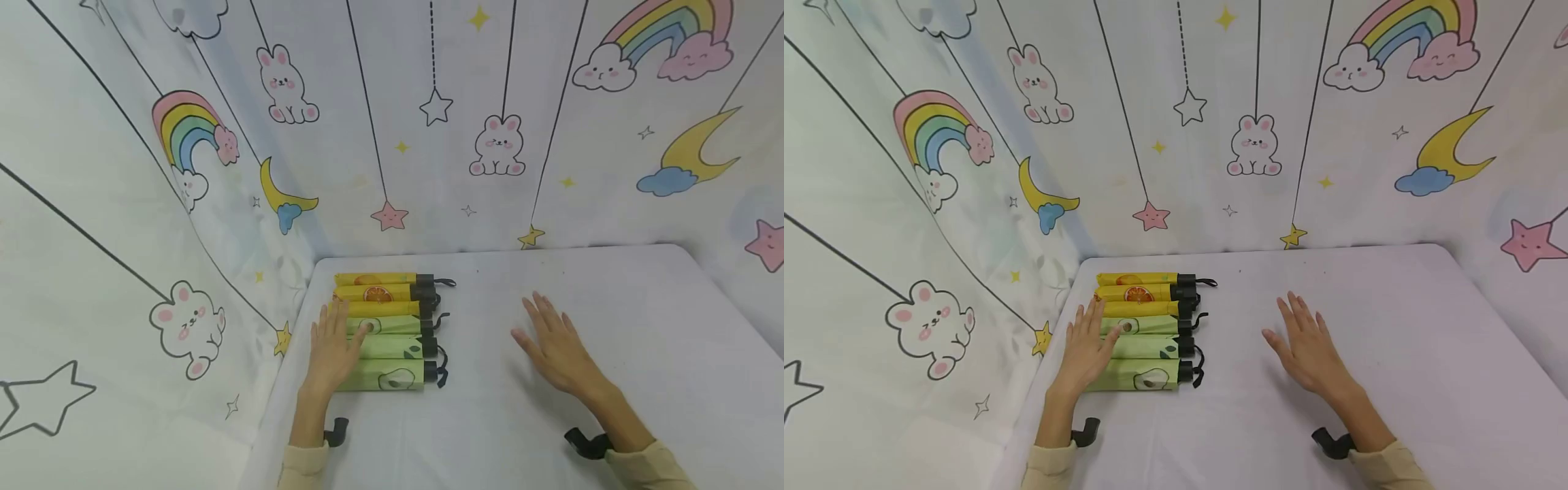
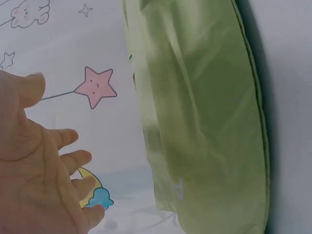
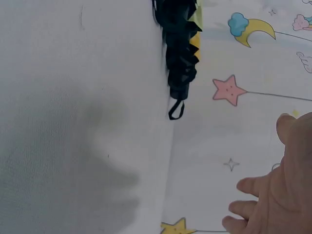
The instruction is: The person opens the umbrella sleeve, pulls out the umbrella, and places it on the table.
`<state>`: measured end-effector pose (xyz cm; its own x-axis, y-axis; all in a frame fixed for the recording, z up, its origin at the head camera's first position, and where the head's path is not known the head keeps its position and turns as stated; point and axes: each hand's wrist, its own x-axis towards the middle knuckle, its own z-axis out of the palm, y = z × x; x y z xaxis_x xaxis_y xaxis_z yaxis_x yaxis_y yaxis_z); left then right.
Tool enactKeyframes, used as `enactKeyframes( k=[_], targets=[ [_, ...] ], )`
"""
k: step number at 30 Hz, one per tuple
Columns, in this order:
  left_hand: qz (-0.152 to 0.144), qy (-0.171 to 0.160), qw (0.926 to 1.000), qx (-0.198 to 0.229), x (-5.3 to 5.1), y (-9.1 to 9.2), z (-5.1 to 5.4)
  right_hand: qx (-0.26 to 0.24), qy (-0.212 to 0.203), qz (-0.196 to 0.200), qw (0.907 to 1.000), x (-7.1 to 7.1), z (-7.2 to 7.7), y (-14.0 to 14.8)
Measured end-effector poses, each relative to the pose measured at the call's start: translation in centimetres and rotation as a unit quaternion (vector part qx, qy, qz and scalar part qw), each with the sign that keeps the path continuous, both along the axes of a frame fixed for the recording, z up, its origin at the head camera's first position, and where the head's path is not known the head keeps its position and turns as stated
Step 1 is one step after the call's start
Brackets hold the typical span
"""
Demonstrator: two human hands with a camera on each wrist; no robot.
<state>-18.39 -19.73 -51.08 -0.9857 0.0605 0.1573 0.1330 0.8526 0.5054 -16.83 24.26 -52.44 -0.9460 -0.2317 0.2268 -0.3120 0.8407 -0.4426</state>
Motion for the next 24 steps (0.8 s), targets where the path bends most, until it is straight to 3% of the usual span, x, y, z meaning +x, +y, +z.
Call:
enactKeyframes(
  k=[5, 11, 17, 24],
  targets=[
    [0.019, -0.013, 0.9996, 0.015, 0.6, -0.7, -0.6, -0.016, -0.020, 0.005, 0.9997, 0.2, 0.1, -0.9],
    [0.034, -0.004, 0.9986, 0.040, 1.5, -1.5, -0.8, -0.035, -0.026, 0.015, 0.9989, 0.2, 0.0, -2.1],
    [0.057, 0.000, 0.9950, 0.082, 2.5, -2.2, -0.9, -0.056, -0.034, 0.022, 0.9976, 0.4, 0.1, -3.2],
    [0.097, -0.010, 0.9892, 0.109, 3.7, -2.6, -1.3, -0.072, -0.074, 0.005, 0.9946, 0.7, -0.1, -4.8]
  ],
)
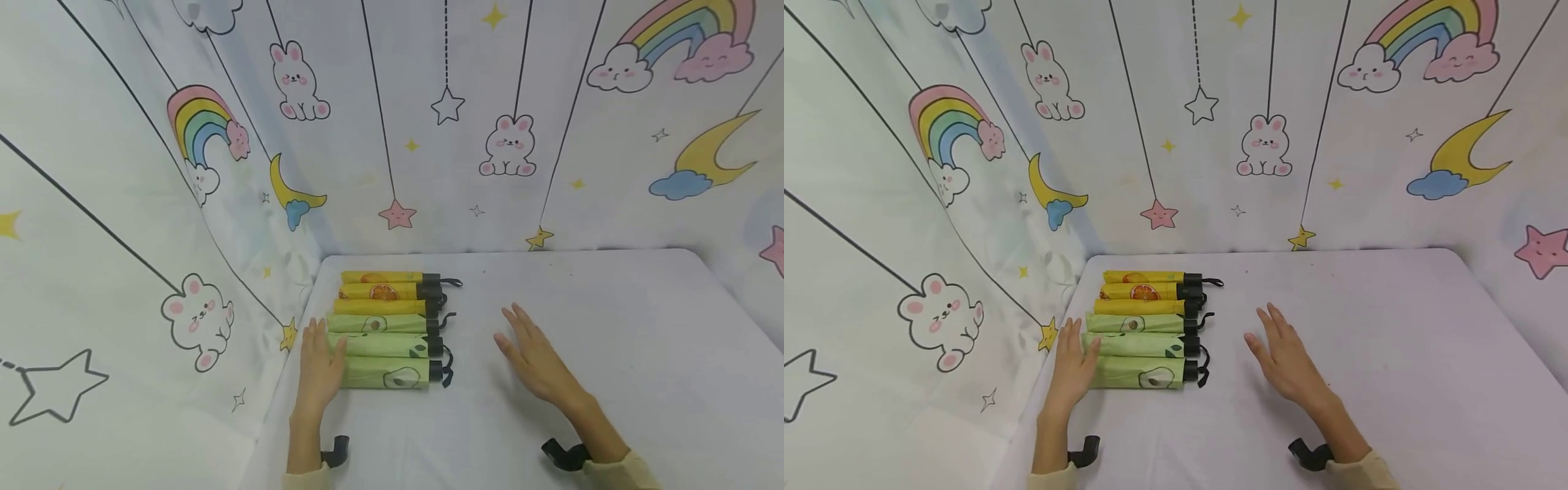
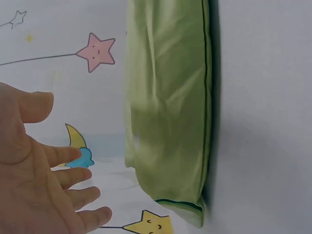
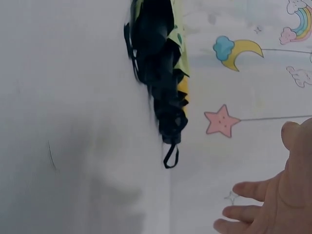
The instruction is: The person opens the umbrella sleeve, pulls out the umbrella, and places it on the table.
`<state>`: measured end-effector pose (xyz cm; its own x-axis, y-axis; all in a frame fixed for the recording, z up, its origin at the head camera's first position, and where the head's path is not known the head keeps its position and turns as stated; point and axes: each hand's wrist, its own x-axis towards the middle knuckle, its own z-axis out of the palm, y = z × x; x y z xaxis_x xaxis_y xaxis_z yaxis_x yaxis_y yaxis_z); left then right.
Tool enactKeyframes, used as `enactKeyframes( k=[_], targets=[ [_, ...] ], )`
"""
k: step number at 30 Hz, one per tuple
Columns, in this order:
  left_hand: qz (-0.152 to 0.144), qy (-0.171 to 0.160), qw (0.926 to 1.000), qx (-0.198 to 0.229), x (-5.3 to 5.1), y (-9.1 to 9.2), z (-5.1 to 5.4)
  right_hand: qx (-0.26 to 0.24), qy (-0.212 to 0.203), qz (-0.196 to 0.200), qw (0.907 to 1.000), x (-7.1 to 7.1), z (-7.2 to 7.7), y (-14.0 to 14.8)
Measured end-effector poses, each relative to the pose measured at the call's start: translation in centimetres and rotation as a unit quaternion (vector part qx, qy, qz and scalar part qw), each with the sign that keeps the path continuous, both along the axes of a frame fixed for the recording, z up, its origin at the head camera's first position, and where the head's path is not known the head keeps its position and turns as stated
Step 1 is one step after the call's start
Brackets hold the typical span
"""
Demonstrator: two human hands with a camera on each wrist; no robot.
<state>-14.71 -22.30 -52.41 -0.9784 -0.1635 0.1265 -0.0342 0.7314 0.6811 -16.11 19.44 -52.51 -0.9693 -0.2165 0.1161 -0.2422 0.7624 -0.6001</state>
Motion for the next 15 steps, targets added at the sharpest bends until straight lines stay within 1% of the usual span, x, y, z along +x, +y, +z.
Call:
enactKeyframes(
  k=[4, 10, 15],
  targets=[
    [0.015, 0.000, 0.9997, 0.017, 0.5, -0.3, -0.3, -0.006, -0.012, -0.001, 0.9999, 0.2, -0.2, -0.8],
    [0.032, -0.015, 0.9982, 0.048, 1.0, -0.8, -0.8, -0.018, -0.019, -0.010, 0.9996, 0.4, -0.3, -1.7],
    [0.043, -0.021, 0.9956, 0.080, 1.6, -1.3, -1.0, -0.033, -0.013, -0.026, 0.9990, 0.7, -0.4, -2.9]
  ],
)
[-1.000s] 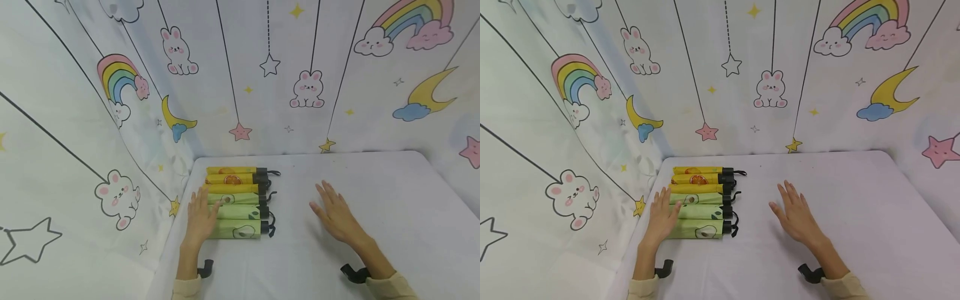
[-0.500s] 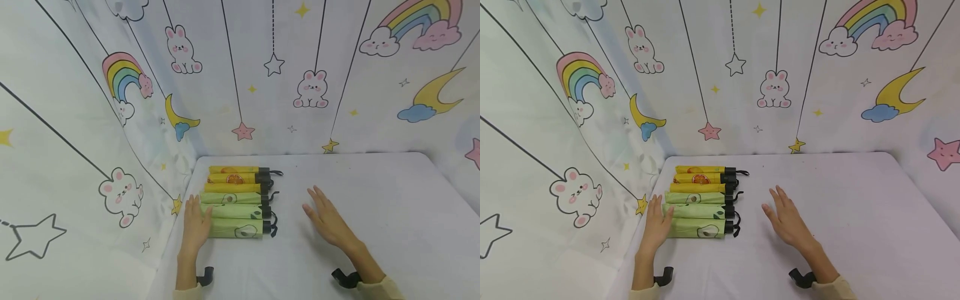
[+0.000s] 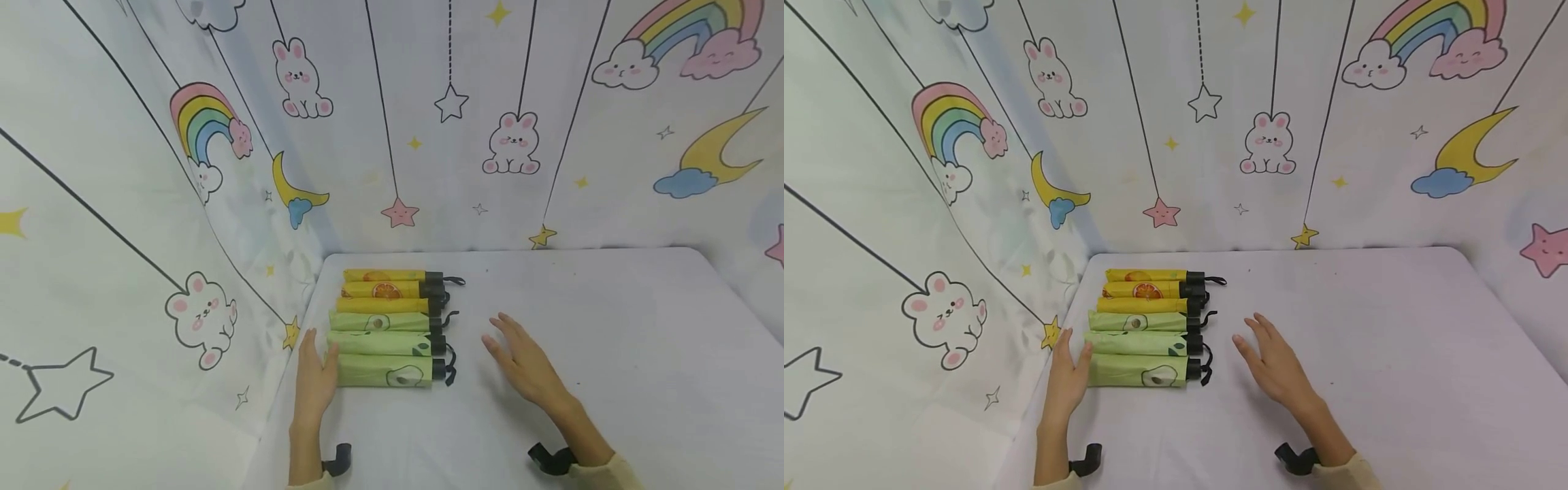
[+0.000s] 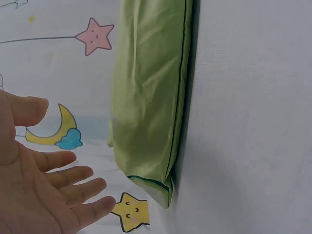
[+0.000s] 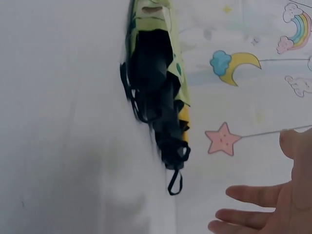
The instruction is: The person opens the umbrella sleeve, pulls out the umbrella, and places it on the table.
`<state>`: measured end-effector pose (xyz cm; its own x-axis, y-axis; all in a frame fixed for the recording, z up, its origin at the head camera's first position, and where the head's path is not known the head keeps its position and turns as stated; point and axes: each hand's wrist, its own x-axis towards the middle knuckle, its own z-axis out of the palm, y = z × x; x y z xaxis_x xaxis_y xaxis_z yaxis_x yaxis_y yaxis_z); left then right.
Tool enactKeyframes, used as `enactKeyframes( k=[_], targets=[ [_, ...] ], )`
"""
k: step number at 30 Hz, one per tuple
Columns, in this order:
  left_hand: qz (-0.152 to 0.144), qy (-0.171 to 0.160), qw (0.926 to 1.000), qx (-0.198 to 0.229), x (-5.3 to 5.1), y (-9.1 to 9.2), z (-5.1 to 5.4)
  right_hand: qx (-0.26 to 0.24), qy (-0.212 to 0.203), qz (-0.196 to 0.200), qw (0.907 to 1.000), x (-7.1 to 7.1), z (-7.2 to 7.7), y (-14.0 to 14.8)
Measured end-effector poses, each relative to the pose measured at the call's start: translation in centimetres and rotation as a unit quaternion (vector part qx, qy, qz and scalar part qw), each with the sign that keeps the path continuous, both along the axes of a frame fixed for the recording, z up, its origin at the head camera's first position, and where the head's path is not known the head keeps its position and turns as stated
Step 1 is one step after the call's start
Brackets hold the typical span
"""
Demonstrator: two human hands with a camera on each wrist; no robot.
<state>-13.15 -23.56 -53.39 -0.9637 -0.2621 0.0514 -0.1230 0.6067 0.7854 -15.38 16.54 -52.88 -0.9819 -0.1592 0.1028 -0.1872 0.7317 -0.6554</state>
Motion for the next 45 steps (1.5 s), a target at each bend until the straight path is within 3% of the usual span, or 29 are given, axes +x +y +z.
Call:
enactKeyframes(
  k=[13, 20, 29, 39, 45],
  targets=[
    [0.051, -0.006, 0.9970, 0.058, 0.3, -0.3, -1.3, -0.047, -0.014, -0.030, 0.9983, 0.6, -0.8, -3.0],
    [0.076, 0.002, 0.9902, 0.117, 0.2, -0.4, -1.9, -0.075, -0.037, -0.046, 0.9955, 0.6, -1.2, -3.9],
    [0.090, -0.007, 0.9815, 0.169, 0.4, -0.8, -2.7, -0.111, -0.026, -0.039, 0.9927, 0.8, -1.8, -5.4],
    [0.141, 0.032, 0.9682, 0.204, 0.2, -0.2, -3.4, -0.159, -0.021, -0.020, 0.9868, 0.3, -3.4, -6.6],
    [0.185, 0.063, 0.9501, 0.243, 0.2, 0.4, -3.9, -0.164, -0.024, -0.021, 0.9860, 0.0, -4.6, -6.8]
  ],
)
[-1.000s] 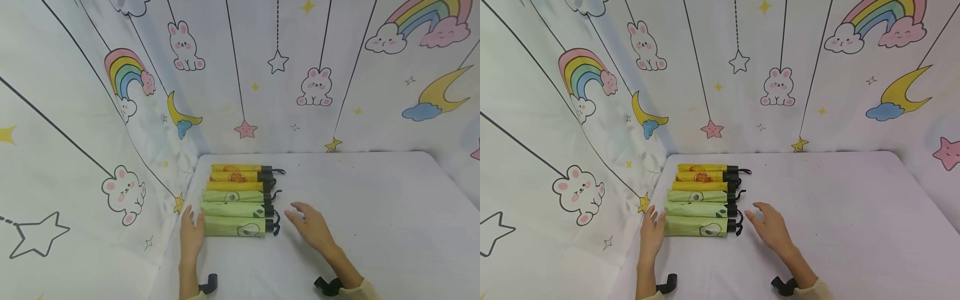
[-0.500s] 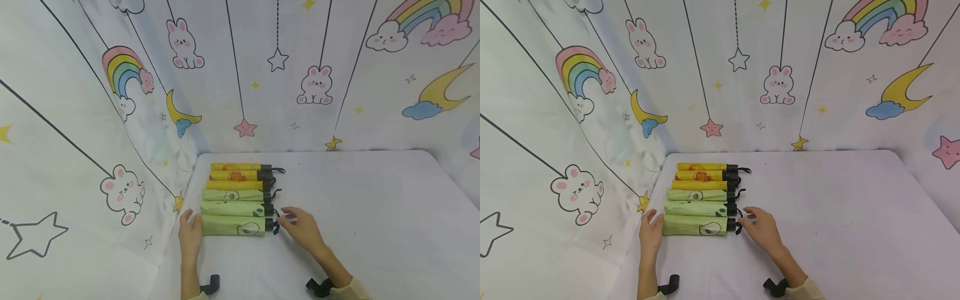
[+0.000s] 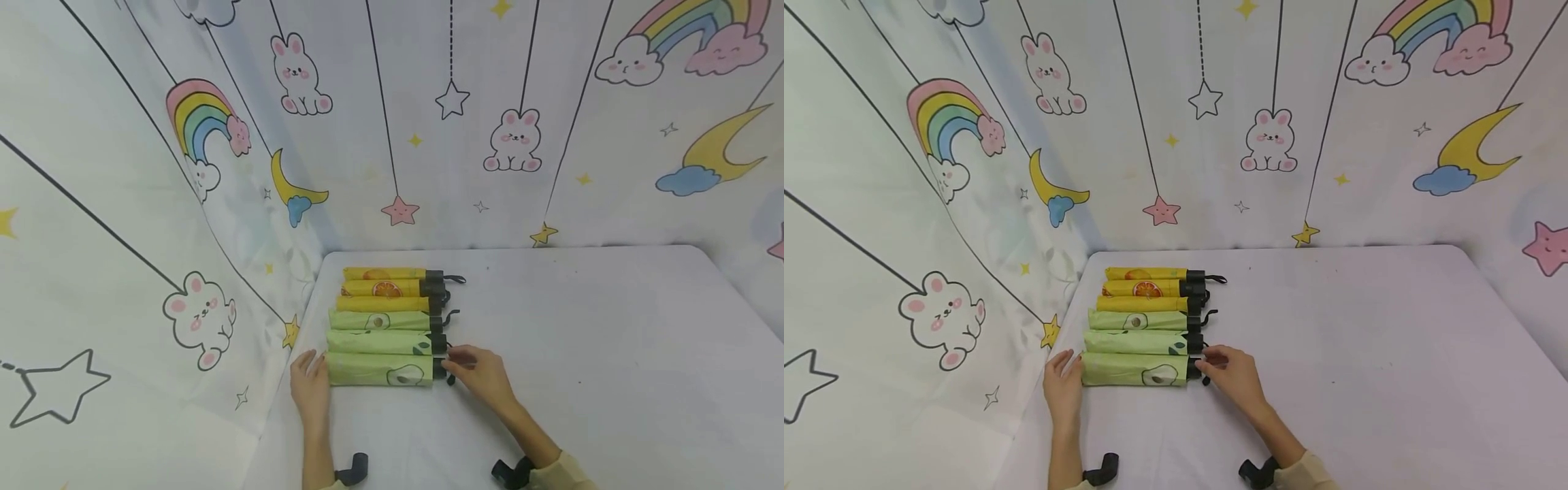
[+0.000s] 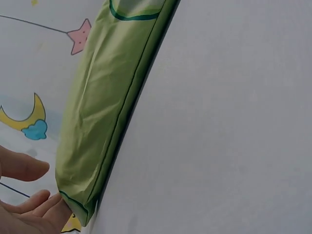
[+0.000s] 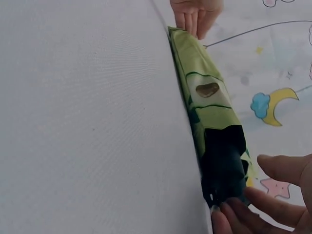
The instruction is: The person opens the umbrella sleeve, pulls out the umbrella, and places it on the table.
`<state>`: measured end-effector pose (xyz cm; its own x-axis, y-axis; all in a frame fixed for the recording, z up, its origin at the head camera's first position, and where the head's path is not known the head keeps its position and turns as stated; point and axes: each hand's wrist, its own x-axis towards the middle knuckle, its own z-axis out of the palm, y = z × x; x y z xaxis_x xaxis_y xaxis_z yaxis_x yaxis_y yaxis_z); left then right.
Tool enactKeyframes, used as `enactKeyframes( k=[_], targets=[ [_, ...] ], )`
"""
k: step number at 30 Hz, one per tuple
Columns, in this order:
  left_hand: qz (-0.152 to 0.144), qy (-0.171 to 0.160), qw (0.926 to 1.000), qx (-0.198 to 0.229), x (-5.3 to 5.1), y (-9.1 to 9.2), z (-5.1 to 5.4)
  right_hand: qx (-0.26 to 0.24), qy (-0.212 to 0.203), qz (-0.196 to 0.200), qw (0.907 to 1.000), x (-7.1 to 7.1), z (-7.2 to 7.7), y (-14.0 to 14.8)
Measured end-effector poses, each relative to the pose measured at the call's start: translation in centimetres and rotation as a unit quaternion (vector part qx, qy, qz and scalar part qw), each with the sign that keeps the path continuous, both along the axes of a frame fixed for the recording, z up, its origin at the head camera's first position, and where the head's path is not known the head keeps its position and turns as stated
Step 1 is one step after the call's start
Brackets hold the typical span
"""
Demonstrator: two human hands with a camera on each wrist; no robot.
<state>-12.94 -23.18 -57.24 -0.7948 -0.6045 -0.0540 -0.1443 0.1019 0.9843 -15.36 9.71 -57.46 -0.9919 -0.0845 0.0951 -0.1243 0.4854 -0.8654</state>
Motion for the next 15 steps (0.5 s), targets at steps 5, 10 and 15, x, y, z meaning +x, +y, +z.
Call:
enactKeyframes(
  k=[5, 10, 15],
  targets=[
    [0.032, 0.031, 0.9978, 0.050, 0.3, 0.0, -0.9, 0.005, -0.015, 0.002, 0.9999, 0.1, -0.6, -0.3],
    [0.058, 0.059, 0.9917, 0.098, 0.3, -0.1, -1.5, 0.012, -0.018, 0.011, 0.9997, 0.1, -0.9, -0.7],
    [0.082, 0.081, 0.9826, 0.146, 0.2, 0.1, -1.6, 0.033, -0.011, 0.019, 0.9992, -0.2, -1.1, -0.8]
  ],
)
